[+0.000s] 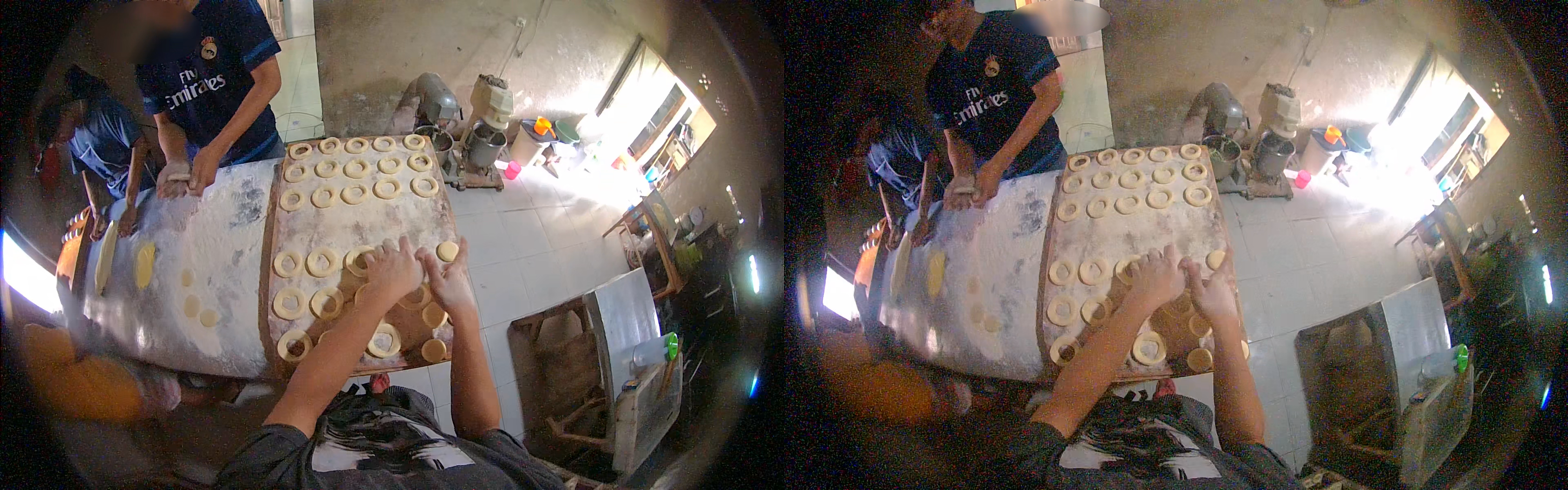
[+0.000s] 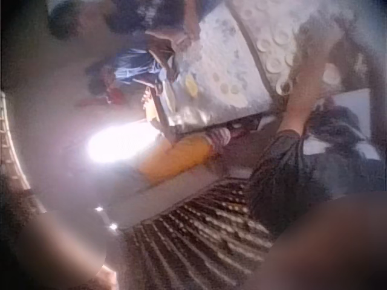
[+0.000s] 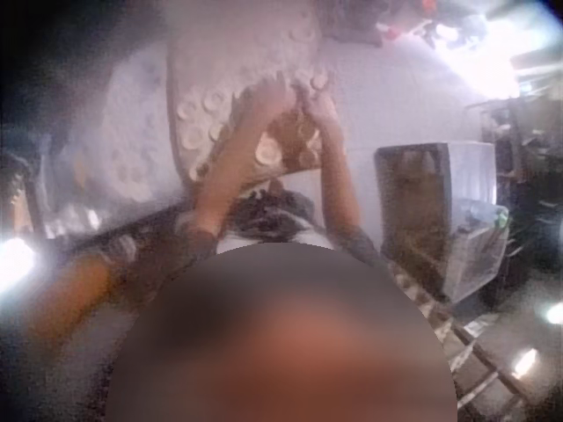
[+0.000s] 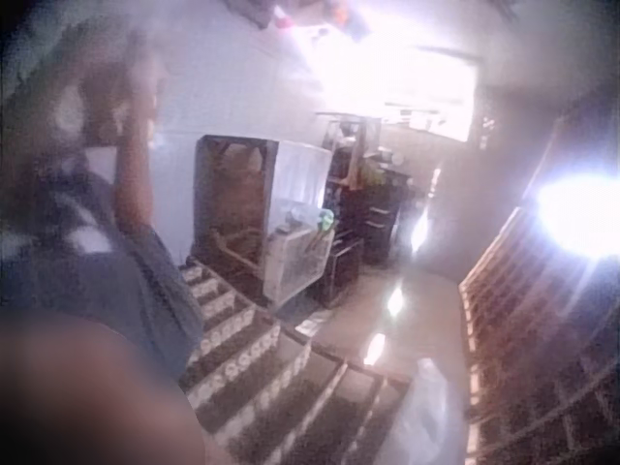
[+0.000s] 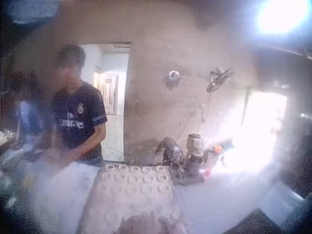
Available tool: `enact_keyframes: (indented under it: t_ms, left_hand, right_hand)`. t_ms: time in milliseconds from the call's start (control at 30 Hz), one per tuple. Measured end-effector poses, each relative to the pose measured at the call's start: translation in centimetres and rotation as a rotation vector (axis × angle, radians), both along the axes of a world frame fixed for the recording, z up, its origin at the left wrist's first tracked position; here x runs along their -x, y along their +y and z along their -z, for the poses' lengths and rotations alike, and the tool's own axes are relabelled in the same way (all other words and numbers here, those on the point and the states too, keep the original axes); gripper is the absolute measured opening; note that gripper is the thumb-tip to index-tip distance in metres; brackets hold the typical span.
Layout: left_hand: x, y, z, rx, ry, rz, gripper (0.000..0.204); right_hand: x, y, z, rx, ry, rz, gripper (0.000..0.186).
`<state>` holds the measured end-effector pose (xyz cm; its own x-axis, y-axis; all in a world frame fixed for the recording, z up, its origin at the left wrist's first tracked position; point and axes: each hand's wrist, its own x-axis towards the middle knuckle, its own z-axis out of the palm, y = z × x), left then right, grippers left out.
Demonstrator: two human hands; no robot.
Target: The person shapes small dough pieces into ring shapes by hand and places them on a wooden board. They then carry the board to a multi-tiered wooden rack and place it among other boards of shaped dough.
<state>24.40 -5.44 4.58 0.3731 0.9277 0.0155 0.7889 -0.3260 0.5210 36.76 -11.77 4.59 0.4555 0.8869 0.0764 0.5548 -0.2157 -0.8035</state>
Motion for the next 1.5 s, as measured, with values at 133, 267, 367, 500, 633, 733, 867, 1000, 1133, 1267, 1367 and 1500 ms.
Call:
enact_keyframes:
  t_ms: [133,267,367,500,633,733,867,1000,1133,1267,1367,1500]
  left_hand:
    - [1.2,0.0,-0.3,-0.075,0.2,0.092,0.059]
    - [1.7,-1.1,1.0,-0.087,0.263,0.167,0.066]
    - [1.9,-1.5,1.0,-0.095,0.292,0.209,0.062]
    - [2.0,-2.5,1.0,-0.225,0.282,0.172,0.067]
    - [1.0,-7.5,-0.5,-0.214,0.253,0.298,0.045]
    - [0.4,-9.9,0.4,-0.328,0.172,0.367,0.03]
    - [-0.5,-9.4,-0.5,-0.351,0.125,0.482,0.023]
    - [-0.5,-7.8,1.6,-0.406,0.058,0.702,0.023]
    - [2.9,-7.0,-0.8,-0.259,-0.434,0.684,0.028]
    - [13.2,-3.3,-4.0,-0.116,-0.481,0.39,0.037]
    - [26.9,0.7,-3.1,-0.055,-0.272,0.065,0.027]
    - [43.0,1.3,0.8,-0.034,-0.076,-0.317,0.022]
  right_hand:
    - [-0.1,-1.2,1.2,0.143,-0.108,-0.075,0.084]
    - [1.6,-1.0,1.9,0.314,-0.548,-0.077,0.082]
    - [0.9,-1.9,4.4,0.255,-0.639,-0.089,0.081]
    - [-0.1,-4.0,0.9,0.25,-0.376,0.002,0.069]
    - [-4.1,-8.5,1.0,0.456,-0.34,0.003,0.043]
    - [-2.7,-8.8,-0.7,0.441,-0.363,0.016,0.035]
    - [-3.1,-9.0,0.2,0.393,-0.466,-0.095,0.03]
    - [-2.8,-9.7,-2.1,0.314,-0.208,-0.034,0.022]
    - [-1.6,-9.8,-4.2,-0.12,0.068,0.039,0.014]
    - [6.4,-5.7,-8.5,-0.324,0.541,-0.17,0.018]
    - [11.3,-0.1,-6.9,-0.069,0.524,-0.386,0.02]
    - [26.0,9.9,-4.1,-0.062,0.266,-0.918,0.017]
